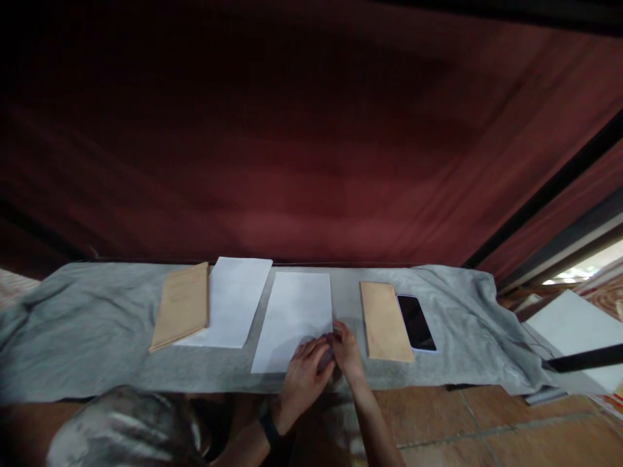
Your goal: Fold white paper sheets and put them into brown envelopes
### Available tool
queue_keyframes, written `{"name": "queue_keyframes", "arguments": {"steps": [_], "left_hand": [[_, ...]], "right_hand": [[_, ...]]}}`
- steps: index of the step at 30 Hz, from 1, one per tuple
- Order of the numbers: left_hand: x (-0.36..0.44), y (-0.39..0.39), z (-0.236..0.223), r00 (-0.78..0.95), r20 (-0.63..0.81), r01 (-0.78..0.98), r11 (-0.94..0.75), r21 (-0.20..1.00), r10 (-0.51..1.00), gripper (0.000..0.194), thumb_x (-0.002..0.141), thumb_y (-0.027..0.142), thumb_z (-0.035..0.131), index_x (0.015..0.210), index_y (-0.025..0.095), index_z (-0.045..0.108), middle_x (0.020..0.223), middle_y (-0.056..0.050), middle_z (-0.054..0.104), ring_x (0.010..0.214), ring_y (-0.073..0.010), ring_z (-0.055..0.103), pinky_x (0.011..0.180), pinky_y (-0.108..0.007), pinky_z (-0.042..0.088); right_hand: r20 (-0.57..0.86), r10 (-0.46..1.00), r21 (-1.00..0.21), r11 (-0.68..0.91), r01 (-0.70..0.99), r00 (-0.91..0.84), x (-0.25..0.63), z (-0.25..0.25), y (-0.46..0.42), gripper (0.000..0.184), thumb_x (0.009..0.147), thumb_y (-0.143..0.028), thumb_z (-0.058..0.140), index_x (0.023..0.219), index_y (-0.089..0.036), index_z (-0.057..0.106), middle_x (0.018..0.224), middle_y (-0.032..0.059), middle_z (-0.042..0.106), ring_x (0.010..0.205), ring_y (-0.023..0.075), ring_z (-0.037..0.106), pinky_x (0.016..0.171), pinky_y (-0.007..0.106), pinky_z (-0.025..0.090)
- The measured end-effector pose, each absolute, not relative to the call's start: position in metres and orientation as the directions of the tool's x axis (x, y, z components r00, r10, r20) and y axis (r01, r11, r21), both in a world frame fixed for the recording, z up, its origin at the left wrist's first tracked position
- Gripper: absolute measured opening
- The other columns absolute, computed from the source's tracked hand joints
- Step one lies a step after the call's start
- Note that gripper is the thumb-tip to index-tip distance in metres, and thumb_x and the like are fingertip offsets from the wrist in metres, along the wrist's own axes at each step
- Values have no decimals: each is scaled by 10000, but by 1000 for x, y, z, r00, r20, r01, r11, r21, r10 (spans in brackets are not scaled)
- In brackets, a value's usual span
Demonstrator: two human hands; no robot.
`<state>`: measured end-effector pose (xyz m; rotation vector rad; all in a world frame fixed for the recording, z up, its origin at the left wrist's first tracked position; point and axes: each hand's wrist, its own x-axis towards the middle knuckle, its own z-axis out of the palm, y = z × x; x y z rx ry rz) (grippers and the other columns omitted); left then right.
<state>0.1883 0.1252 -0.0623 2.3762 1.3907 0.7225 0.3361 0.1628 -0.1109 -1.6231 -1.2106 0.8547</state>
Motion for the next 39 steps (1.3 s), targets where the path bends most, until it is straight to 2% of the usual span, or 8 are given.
{"name": "queue_keyframes", "arguments": {"steps": [6,12,17,19,22,25,33,39], "left_hand": [[130,135,-89,315,326,891,-396,221,891,518,980,402,499,1459,203,487,1567,-136,428,1480,-313,341,1177,-551,335],[128,133,-109,283,283,936,-328,129,916,537,985,387,482,1477,172,476,1585,-161,383,1487,-339,318,1188,-576,298],[136,130,-104,291,258,940,-326,102,921,531,979,358,473,1485,199,467,1573,-133,411,1481,-333,335,1186,-594,296],[136,135,-101,297,257,939,-329,94,920,507,987,316,440,1474,182,483,1550,-135,449,1470,-322,359,1188,-577,306],[135,149,-96,330,269,929,-362,77,905,530,957,156,369,1477,126,467,1550,-143,448,1475,-284,356,1211,-539,290],[132,163,-96,384,264,907,-415,70,885,591,908,81,343,1491,101,437,1580,-142,402,1494,-265,319,1221,-522,280],[118,167,-109,260,280,944,-305,127,924,581,991,312,347,1487,16,410,1556,-217,410,1485,-305,331,1204,-512,307],[108,170,-110,169,327,952,-239,189,930,593,999,343,362,1503,32,392,1517,-232,460,1447,-347,392,1197,-576,296]], "right_hand": [[69,943,-885,-93,457,326,344,-113,154,404,819,-300,498,1153,-164,681,835,69,749,749,231,705,720,351,560],[273,915,-697,-26,716,299,338,-111,142,385,929,-235,399,1196,-164,667,1009,117,713,859,228,690,809,362,557],[360,890,-505,-66,861,280,320,-96,139,360,990,-289,424,1257,-188,643,1039,145,678,980,291,635,901,437,514],[389,898,-509,25,860,204,303,-92,145,385,1002,-326,428,1309,-183,611,1169,163,663,1098,313,601,971,492,493],[401,913,-558,182,810,71,273,-94,158,430,1038,-321,351,1390,-173,549,1366,146,599,1273,265,537,1049,466,481],[387,921,-502,243,830,-35,252,-103,168,453,1055,-295,313,1425,-135,520,1469,139,536,1391,246,447,1140,466,404],[359,931,-366,77,927,65,271,-118,162,583,1048,-403,408,1570,-163,312,1596,151,359,1466,298,359,1185,511,300],[382,903,-320,-67,945,194,302,-128,155,646,1051,-474,361,1575,-104,284,1570,212,373,1447,346,382,1188,577,258]]}}
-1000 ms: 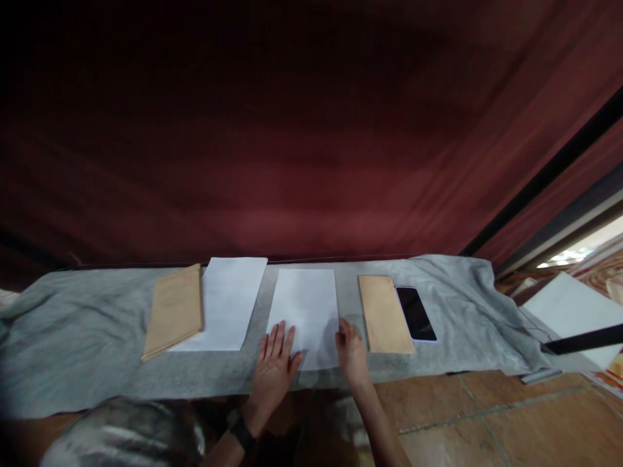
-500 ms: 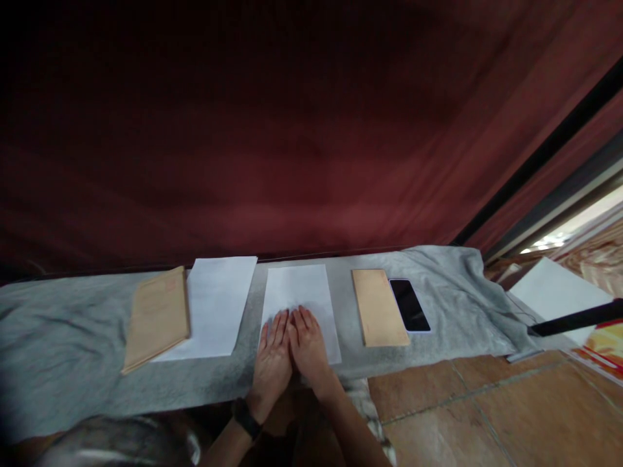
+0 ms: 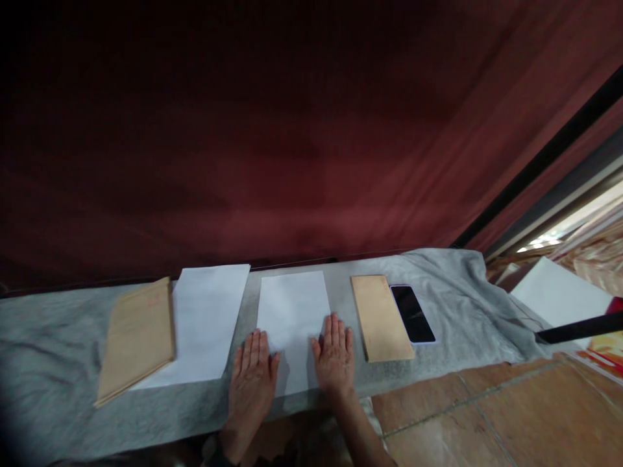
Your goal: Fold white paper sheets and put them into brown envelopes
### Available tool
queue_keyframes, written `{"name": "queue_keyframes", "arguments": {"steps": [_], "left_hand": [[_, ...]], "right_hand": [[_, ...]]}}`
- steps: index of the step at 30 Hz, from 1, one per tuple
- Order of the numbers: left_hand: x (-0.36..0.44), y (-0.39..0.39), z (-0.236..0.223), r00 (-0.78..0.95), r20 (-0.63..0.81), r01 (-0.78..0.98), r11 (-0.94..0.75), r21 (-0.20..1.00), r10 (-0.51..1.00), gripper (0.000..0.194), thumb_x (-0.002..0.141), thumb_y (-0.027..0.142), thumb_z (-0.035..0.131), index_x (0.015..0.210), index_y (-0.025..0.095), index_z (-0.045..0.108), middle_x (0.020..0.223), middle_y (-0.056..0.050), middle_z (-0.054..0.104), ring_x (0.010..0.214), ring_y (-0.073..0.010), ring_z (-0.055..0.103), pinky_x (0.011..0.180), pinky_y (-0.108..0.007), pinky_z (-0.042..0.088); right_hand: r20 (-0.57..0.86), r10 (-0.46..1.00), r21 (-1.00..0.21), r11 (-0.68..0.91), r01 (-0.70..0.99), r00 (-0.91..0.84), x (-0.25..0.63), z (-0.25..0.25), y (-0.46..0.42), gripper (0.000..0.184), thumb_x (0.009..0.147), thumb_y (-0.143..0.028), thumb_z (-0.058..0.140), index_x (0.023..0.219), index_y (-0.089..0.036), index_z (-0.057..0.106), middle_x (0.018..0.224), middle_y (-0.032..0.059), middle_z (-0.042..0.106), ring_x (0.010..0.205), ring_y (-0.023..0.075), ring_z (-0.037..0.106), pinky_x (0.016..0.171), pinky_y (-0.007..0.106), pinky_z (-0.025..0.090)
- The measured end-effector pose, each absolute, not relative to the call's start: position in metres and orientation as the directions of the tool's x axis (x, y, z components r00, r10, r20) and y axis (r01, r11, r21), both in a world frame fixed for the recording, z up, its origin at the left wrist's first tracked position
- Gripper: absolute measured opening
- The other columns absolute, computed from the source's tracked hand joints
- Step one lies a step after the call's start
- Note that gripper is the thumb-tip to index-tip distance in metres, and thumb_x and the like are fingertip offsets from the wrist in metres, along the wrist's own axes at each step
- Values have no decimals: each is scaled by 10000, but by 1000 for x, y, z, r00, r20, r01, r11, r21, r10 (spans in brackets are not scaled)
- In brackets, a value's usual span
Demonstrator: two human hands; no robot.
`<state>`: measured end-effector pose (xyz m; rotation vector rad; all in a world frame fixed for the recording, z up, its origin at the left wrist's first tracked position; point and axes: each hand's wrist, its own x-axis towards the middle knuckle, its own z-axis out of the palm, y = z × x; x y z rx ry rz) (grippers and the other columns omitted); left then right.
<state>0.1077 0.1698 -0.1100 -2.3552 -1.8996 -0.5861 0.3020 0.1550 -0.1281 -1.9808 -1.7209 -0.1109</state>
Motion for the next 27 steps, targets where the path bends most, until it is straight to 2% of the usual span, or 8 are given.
{"name": "queue_keyframes", "arguments": {"steps": [3,5,8,10,16,19,23,27], "left_hand": [[116,189,-103,229,370,932,-313,183,900,577,1005,324,371,1518,59,372,1508,-210,483,1458,-324,379,1189,-553,330],[129,212,-99,323,371,903,-401,155,871,559,1009,286,359,1525,70,356,1548,-182,441,1484,-284,337,1195,-499,345],[149,252,-97,422,316,872,-475,115,850,562,964,139,333,1520,64,362,1586,-155,388,1509,-250,280,1220,-460,310],[157,276,-100,433,272,875,-473,101,859,580,942,116,347,1520,90,378,1596,-143,374,1512,-254,271,1229,-473,284],[156,310,-112,368,199,919,-388,75,908,553,947,164,358,1482,40,433,1575,-183,391,1510,-293,266,1228,-502,253],[151,313,-115,309,256,937,-339,81,916,560,976,218,322,1492,16,404,1571,-198,391,1508,-294,272,1226,-498,251],[142,316,-120,187,338,963,-239,122,923,607,1008,320,297,1504,-23,357,1560,-250,379,1491,-311,314,1216,-506,263],[135,318,-121,119,371,966,-193,170,921,631,1017,378,290,1513,-7,352,1572,-242,362,1490,-317,314,1207,-510,285]], "right_hand": [[380,898,-327,-95,940,223,303,-123,171,618,1063,-465,312,1551,-87,341,1577,207,363,1473,341,336,1189,576,260],[358,917,-343,-44,938,174,296,-113,194,577,1076,-410,261,1535,-76,368,1590,185,348,1495,306,297,1193,531,283],[316,947,-375,60,925,66,280,-98,240,536,1079,-358,237,1522,-107,405,1596,136,359,1504,253,284,1199,459,299],[286,957,-385,82,919,35,271,-92,270,519,1081,-353,241,1494,-127,458,1575,119,403,1492,241,313,1202,448,294],[251,967,-328,42,944,44,270,-103,314,490,1075,-361,305,1457,-136,514,1544,116,454,1457,248,377,1210,435,256],[280,958,-280,21,960,60,278,-112,315,520,1070,-397,322,1500,-135,451,1571,123,405,1458,264,373,1203,448,254],[302,946,-233,-49,971,120,293,-119,312,585,1065,-414,327,1530,-61,375,1569,171,389,1456,293,370,1201,462,249],[318,925,-219,-141,966,207,311,-120,306,625,1058,-417,340,1531,-9,344,1555,223,390,1442,321,387,1195,488,253]]}}
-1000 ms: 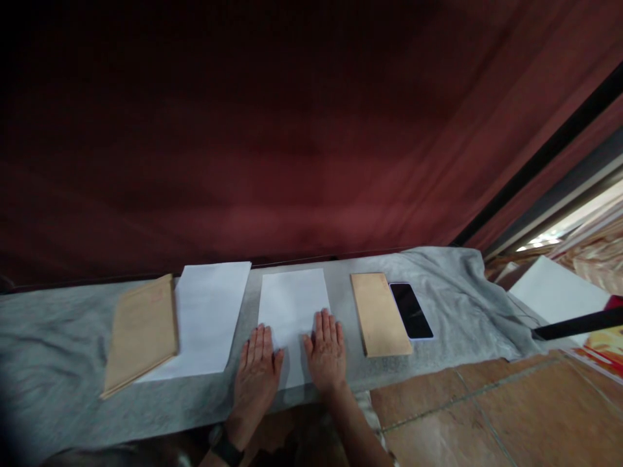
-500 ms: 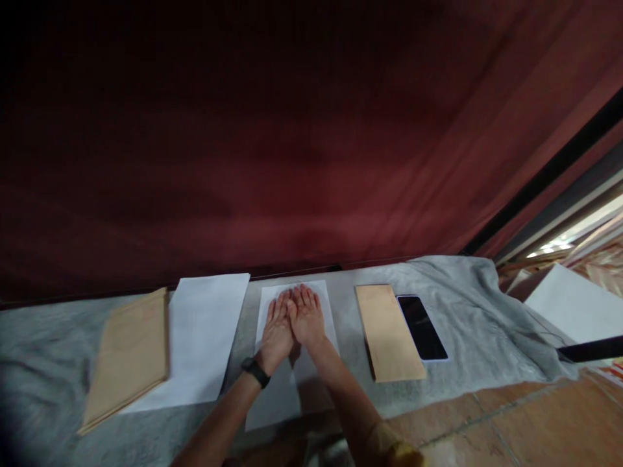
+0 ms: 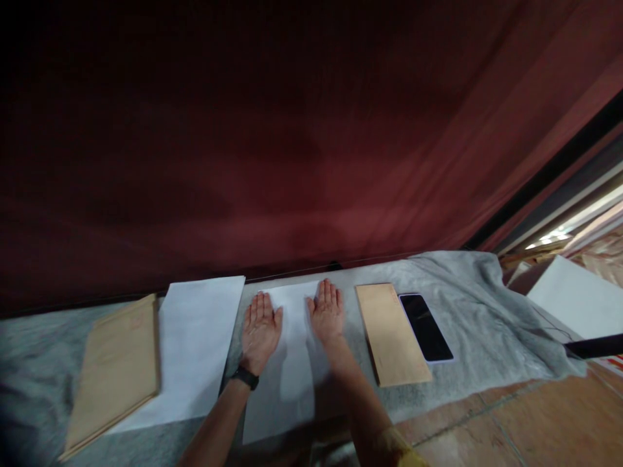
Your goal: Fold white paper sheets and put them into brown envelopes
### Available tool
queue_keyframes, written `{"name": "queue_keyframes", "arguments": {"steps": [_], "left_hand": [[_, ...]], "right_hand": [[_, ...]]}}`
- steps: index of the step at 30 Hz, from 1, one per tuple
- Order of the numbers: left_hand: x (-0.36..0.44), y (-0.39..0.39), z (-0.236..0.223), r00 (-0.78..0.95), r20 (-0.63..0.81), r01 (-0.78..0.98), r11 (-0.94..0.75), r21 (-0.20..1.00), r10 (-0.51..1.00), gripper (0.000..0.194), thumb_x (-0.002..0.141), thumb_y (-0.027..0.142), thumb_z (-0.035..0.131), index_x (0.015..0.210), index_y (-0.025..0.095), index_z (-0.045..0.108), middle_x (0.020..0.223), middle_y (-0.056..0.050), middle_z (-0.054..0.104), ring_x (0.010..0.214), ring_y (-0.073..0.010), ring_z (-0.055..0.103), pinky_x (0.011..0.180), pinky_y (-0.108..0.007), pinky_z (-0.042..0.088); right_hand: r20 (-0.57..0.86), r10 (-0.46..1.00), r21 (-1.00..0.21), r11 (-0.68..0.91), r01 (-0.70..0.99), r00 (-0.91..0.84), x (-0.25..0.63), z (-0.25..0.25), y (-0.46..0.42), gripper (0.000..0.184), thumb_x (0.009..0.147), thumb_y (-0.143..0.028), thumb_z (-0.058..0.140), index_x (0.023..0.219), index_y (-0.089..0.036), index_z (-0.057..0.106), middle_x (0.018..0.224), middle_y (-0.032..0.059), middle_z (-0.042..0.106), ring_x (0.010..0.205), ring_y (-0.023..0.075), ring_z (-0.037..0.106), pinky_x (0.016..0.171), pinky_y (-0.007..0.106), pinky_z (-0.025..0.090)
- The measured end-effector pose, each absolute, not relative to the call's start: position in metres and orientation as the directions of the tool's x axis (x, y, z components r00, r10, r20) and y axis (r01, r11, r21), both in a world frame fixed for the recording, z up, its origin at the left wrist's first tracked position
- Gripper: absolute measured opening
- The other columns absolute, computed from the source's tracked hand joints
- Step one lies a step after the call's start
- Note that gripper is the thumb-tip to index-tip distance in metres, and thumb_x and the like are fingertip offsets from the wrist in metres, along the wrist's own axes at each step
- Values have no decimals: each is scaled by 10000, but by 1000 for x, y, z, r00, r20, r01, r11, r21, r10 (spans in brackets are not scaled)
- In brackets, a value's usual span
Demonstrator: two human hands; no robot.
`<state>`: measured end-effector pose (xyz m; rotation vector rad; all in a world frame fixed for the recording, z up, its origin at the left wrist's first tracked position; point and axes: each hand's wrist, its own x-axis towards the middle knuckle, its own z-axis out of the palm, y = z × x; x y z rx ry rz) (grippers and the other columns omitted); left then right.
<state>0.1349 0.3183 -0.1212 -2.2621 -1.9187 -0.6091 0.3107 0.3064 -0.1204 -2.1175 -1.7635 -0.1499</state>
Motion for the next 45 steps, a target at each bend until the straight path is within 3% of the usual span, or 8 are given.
{"name": "queue_keyframes", "arguments": {"steps": [5,9,11,20,27,33,45], "left_hand": [[135,317,-116,111,332,968,-178,179,937,633,1010,373,313,1503,-20,364,1577,-245,350,1499,-317,293,1218,-497,262],[136,314,-112,120,313,968,-181,174,942,634,1010,377,308,1505,-18,360,1577,-241,356,1502,-308,288,1220,-489,253],[136,314,-111,126,310,969,-185,167,942,638,1011,384,304,1504,-15,362,1574,-241,362,1501,-307,291,1219,-489,253],[130,305,-105,147,338,948,-231,221,930,605,1008,349,295,1480,-11,411,1543,-236,419,1485,-301,331,1219,-489,269],[150,199,-119,432,337,836,-511,198,837,531,1017,270,317,1521,120,385,1566,-136,429,1479,-244,352,1192,-477,344],[129,164,-122,365,340,893,-429,136,867,635,1002,450,365,1528,94,373,1575,-170,399,1481,-294,343,1197,-515,317],[106,149,-119,266,421,930,-346,126,867,697,1008,526,318,1517,54,384,1527,-225,448,1438,-335,411,1161,-535,364]], "right_hand": [[367,887,-238,-203,950,282,303,-116,281,593,1058,-348,318,1504,40,366,1556,263,366,1450,346,369,1187,528,264],[384,923,-225,54,973,38,267,-116,242,560,1049,-350,364,1551,-101,343,1604,149,342,1477,279,336,1204,478,269],[371,929,-220,95,971,-6,254,-118,224,551,1044,-363,393,1552,-154,355,1602,122,359,1471,267,349,1210,471,259],[397,906,-226,-58,972,147,278,-125,185,603,1037,-430,408,1538,-98,374,1574,182,384,1453,298,379,1192,471,274],[303,942,-223,-78,972,145,279,-118,177,597,1044,-395,379,1555,-89,333,1609,173,309,1488,283,315,1215,468,238],[343,924,-230,-92,969,169,283,-117,173,568,1052,-379,367,1537,-83,366,1576,183,378,1464,286,361,1194,482,275],[386,900,-185,-140,973,203,308,-125,134,540,1046,-323,360,1515,-57,400,1542,196,435,1443,315,390,1166,487,330]]}}
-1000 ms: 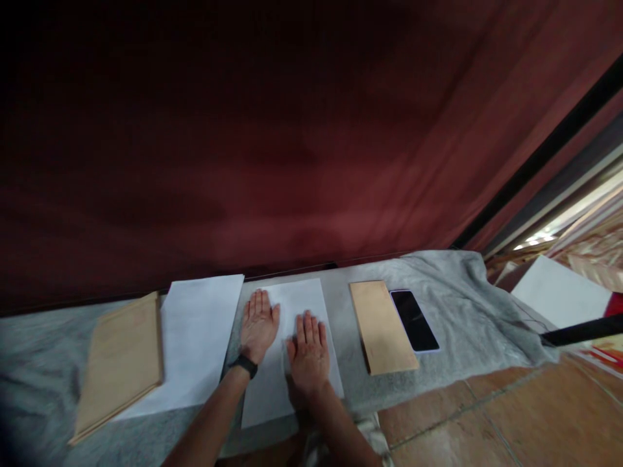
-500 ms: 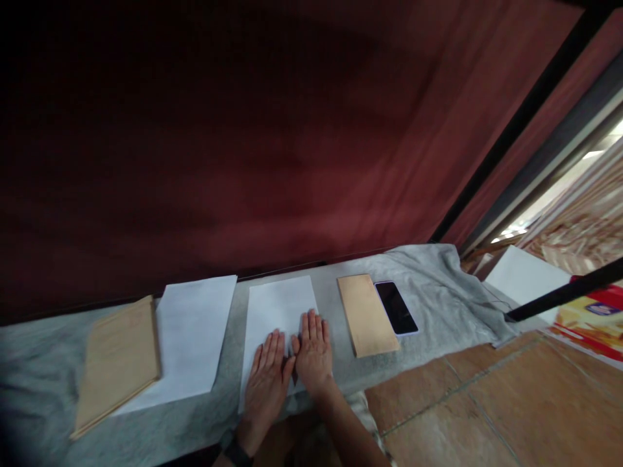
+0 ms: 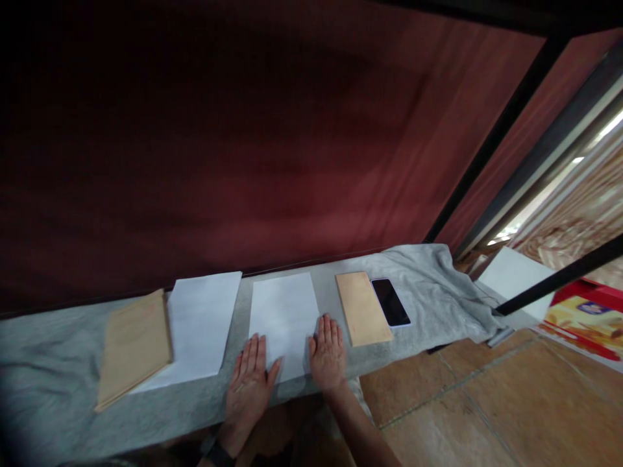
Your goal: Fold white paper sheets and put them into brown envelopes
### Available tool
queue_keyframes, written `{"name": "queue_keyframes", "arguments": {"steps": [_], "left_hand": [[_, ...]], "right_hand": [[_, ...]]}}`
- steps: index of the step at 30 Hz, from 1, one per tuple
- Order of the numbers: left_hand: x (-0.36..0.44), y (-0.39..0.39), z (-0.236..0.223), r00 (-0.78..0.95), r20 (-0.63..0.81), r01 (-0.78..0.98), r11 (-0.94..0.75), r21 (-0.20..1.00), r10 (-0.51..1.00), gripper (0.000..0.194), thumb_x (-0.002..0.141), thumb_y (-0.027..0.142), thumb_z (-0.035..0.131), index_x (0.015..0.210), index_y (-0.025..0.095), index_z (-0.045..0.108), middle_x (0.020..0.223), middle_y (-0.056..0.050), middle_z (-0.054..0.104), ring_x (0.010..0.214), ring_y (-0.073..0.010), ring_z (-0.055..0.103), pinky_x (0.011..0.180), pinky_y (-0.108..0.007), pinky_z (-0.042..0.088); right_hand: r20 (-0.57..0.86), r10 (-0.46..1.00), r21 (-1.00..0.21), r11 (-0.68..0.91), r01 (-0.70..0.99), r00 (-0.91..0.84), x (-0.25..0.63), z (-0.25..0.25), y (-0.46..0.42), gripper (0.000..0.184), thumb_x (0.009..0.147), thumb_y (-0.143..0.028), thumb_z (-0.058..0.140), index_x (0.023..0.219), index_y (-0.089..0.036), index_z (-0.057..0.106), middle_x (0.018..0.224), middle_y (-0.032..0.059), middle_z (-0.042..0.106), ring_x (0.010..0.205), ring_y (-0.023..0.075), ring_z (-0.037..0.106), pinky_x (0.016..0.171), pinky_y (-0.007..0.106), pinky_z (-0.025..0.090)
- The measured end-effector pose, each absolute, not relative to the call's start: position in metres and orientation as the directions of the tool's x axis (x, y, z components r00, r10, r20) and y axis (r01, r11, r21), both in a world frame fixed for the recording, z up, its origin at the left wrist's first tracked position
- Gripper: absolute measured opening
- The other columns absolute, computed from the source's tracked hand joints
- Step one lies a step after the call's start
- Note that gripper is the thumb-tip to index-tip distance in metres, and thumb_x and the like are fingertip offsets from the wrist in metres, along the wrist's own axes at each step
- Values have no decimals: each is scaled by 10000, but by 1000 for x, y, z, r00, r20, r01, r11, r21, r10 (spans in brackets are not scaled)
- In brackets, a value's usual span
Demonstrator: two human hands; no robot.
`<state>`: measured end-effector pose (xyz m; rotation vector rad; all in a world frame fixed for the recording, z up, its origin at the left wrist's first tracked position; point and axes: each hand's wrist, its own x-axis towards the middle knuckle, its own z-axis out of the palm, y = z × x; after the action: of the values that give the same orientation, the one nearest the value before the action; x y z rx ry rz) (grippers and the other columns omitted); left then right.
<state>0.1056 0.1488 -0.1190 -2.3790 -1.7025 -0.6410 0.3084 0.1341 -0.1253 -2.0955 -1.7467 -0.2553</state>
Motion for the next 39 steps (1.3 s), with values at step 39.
{"name": "queue_keyframes", "arguments": {"steps": [39], "left_hand": [[143,126,-111,352,316,898,-413,152,881,587,1009,377,379,1512,73,389,1566,-174,408,1478,-274,349,1197,-485,342]], "right_hand": [[371,928,-152,23,988,35,305,-124,87,625,1042,-448,384,1549,-84,342,1546,178,435,1441,299,396,1189,484,278]]}}
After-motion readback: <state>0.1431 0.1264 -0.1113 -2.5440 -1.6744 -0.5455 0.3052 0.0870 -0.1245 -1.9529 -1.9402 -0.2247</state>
